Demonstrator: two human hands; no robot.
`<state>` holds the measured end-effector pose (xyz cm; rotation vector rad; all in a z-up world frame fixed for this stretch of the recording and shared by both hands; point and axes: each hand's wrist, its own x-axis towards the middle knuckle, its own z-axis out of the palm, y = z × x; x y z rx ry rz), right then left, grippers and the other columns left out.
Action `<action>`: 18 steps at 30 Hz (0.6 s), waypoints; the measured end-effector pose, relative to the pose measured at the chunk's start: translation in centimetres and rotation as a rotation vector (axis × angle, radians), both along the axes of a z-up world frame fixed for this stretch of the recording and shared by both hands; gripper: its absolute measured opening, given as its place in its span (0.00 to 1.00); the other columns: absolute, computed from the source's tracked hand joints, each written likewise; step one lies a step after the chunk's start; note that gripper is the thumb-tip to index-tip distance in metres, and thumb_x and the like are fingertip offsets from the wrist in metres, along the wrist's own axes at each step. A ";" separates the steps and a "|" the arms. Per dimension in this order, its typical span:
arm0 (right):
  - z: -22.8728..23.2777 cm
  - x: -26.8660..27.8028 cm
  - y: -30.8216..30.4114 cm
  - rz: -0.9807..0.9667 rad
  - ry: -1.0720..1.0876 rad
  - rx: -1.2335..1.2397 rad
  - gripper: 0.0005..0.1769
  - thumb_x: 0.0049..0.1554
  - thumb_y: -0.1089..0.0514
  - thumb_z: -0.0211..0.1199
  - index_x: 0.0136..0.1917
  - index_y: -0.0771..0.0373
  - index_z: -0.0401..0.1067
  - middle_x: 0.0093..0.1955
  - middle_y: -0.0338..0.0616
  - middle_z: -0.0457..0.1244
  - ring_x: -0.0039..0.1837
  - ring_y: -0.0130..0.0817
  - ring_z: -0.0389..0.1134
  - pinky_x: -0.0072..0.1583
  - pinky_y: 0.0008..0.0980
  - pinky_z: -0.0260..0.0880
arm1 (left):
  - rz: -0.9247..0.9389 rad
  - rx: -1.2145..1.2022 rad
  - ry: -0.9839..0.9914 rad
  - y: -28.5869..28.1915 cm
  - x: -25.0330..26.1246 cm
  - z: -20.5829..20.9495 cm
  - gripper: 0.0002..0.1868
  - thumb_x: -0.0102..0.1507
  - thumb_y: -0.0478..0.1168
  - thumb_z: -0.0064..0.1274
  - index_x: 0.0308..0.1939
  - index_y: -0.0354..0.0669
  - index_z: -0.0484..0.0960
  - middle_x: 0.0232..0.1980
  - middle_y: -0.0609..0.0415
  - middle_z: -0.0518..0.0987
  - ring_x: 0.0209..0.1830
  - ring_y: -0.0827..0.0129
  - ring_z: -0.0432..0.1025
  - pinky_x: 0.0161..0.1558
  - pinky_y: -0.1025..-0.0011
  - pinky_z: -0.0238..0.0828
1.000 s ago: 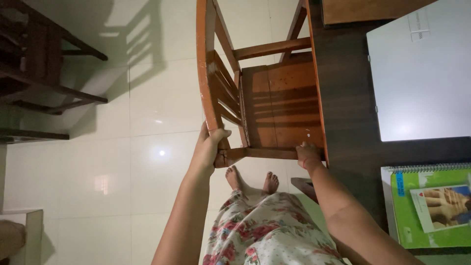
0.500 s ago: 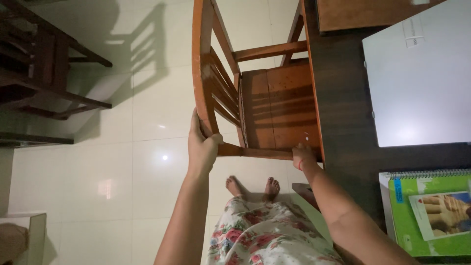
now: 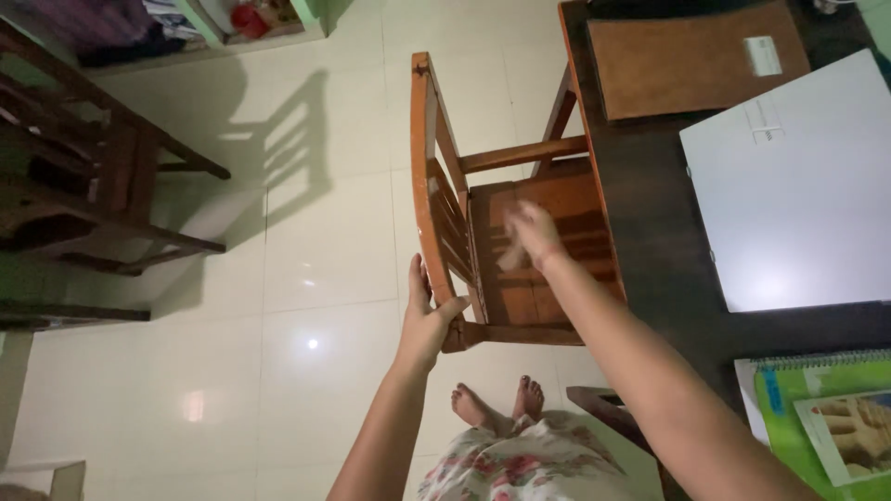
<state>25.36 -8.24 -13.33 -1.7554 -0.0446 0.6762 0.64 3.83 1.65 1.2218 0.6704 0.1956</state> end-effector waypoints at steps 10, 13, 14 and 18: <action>12.3 -2.7 17.4 0.234 -0.429 -0.303 0.57 0.44 0.57 0.74 0.77 0.69 0.45 0.72 0.63 0.50 0.74 0.55 0.54 0.70 0.39 0.63 | -0.004 -0.186 -0.048 -2.1 0.4 0.3 0.60 0.52 0.20 0.44 0.83 0.52 0.33 0.65 0.31 0.69 0.50 0.54 0.72 0.44 0.65 0.73; 10.8 -2.6 16.6 0.223 -0.415 -0.336 0.52 0.46 0.56 0.70 0.77 0.69 0.47 0.72 0.62 0.50 0.73 0.55 0.55 0.70 0.42 0.62 | -0.024 -0.217 -0.111 -2.6 -0.1 0.5 0.59 0.53 0.20 0.43 0.81 0.50 0.28 0.69 0.40 0.68 0.59 0.57 0.73 0.50 0.67 0.77; 11.0 -2.9 16.5 0.214 -0.435 -0.291 0.49 0.46 0.57 0.69 0.76 0.68 0.50 0.72 0.62 0.52 0.73 0.55 0.56 0.71 0.41 0.62 | -0.035 -0.214 -0.122 -2.7 -0.2 0.1 0.59 0.53 0.21 0.43 0.81 0.50 0.27 0.70 0.40 0.67 0.60 0.58 0.73 0.51 0.67 0.77; 12.2 -2.6 16.0 0.191 -0.472 -0.213 0.45 0.46 0.61 0.67 0.74 0.68 0.54 0.67 0.62 0.54 0.68 0.55 0.60 0.64 0.41 0.67 | -0.071 -0.176 -0.203 -2.6 0.2 0.3 0.58 0.53 0.20 0.43 0.80 0.47 0.26 0.71 0.39 0.66 0.63 0.58 0.72 0.55 0.68 0.76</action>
